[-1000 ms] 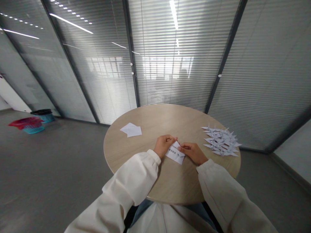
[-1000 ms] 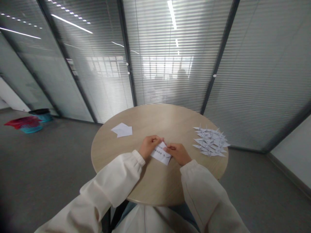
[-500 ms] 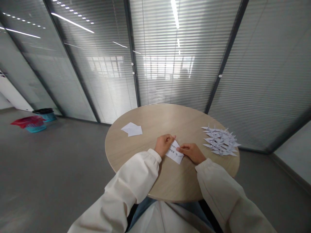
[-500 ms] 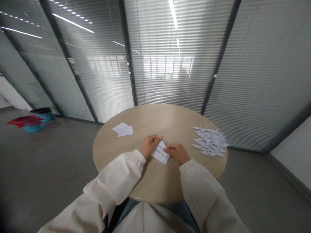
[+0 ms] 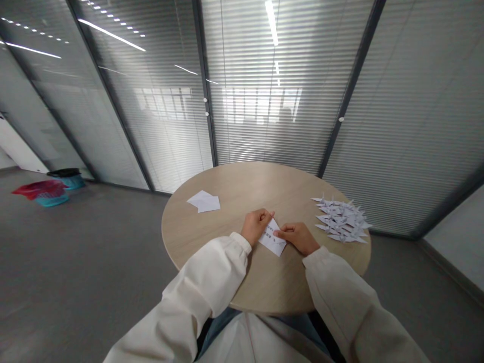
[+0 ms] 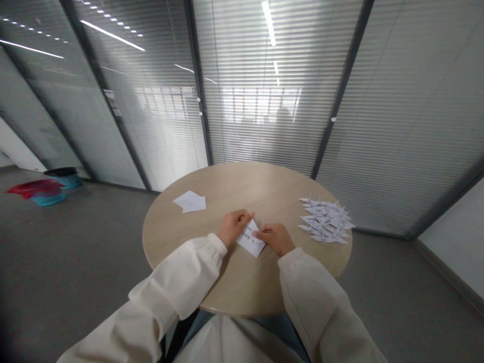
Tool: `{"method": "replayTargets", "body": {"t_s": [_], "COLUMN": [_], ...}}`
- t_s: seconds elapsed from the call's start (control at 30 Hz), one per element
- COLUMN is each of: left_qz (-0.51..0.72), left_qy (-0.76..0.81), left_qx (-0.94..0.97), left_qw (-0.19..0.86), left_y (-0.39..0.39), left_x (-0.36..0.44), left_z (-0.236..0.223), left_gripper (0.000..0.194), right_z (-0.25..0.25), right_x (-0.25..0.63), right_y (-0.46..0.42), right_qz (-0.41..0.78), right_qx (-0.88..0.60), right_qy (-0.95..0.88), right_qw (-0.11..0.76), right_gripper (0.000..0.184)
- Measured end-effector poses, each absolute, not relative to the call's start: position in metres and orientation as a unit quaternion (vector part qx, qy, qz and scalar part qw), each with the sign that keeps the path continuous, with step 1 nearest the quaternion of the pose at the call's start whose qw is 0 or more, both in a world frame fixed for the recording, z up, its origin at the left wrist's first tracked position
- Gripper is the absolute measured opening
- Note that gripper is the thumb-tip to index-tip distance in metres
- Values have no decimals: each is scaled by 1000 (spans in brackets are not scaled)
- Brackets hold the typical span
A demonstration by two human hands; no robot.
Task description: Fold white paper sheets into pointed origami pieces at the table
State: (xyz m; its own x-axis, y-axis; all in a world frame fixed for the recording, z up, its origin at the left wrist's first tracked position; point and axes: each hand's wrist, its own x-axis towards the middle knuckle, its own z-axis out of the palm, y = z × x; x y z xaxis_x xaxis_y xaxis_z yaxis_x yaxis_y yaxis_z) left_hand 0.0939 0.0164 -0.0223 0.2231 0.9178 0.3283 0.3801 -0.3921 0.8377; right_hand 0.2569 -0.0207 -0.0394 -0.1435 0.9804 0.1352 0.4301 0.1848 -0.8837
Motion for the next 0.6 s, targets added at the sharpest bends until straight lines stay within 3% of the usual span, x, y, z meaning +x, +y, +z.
{"method": "replayTargets", "body": {"t_s": [0.6], "left_qz": [405], "left_qy": [404], "left_qx": [714], "left_qw": [405], "left_y": [17], "left_x": [94], "left_z": [-25], "left_gripper": [27], "right_z": [-40], "right_x": [256], "right_y": [-23], "right_qz": [361], "right_qx": [-540], "right_qy": [-664], "right_qw": [369], "right_gripper": [37]}}
